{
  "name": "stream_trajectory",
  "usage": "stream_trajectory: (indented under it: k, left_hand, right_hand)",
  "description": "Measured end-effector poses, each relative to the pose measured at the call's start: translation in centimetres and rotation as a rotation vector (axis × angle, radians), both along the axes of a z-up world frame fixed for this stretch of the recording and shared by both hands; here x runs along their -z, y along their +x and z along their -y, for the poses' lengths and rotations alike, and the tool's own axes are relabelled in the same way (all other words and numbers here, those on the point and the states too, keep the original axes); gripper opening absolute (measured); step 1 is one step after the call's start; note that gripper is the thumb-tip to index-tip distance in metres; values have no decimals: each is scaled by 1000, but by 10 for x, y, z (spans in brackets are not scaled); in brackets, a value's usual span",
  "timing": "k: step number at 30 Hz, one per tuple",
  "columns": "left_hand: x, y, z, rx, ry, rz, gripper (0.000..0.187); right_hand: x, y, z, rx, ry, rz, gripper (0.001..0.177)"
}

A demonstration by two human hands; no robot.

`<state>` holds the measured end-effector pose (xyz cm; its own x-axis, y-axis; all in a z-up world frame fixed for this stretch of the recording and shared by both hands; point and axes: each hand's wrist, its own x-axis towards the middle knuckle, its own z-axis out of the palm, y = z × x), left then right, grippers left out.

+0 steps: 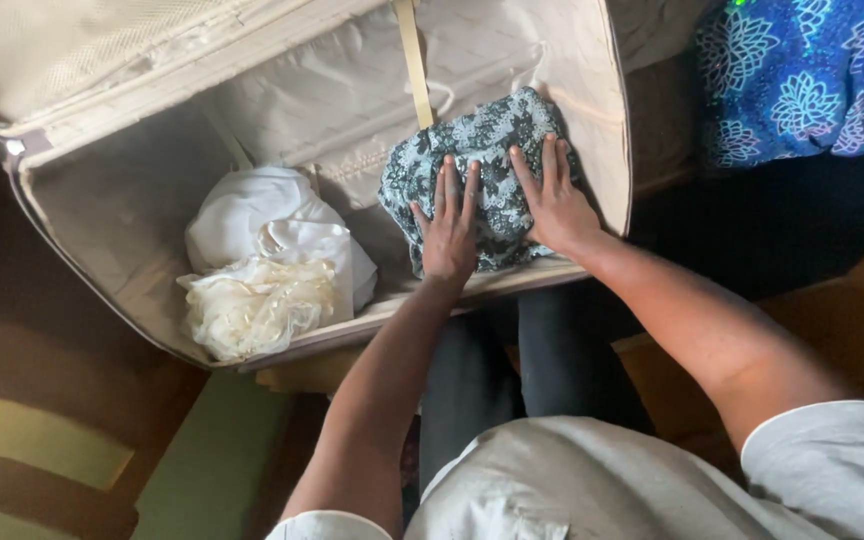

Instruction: The person folds several patterned garments and places them into an open suitcase. They handle a white garment, a black-and-white floral dress, and a blue patterned cloth, folding each and arranging them inside the suitcase.

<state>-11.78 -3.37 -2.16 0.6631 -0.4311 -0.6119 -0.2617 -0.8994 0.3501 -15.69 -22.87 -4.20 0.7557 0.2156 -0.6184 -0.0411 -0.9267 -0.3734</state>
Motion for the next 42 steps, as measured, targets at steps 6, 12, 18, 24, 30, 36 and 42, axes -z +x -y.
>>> stream_trajectory:
  k: [6, 12, 18, 24, 30, 36, 42]
  left_hand:
    - [-2, -7, 1, 181, 55, 349, 80]
    - [-11, 4, -36, 530, -33, 276, 76]
    - [-43, 13, -24, 365, -240, -16, 55]
    - [-16, 13, 24, 58, 80, -376, 44]
    - [14, 6, 33, -3, -90, 108, 40]
    - [2, 8, 40, -22, -48, 42, 40]
    - [-63, 40, 31, -75, 40, -61, 117]
  right_hand:
    - [-35, 10, -12, -252, -278, 92, 131]
    - [-51, 22, 0, -475, -100, 59, 111]
    - [-33, 17, 24, -150, 263, 18, 28]
    - [0, 16, -10, -287, -119, -18, 17]
    - [4, 21, 1, -260, -184, 174, 18]
    - [24, 3, 6, -155, -148, 176, 19]
    - [-38, 30, 14, -14, -62, 67, 70]
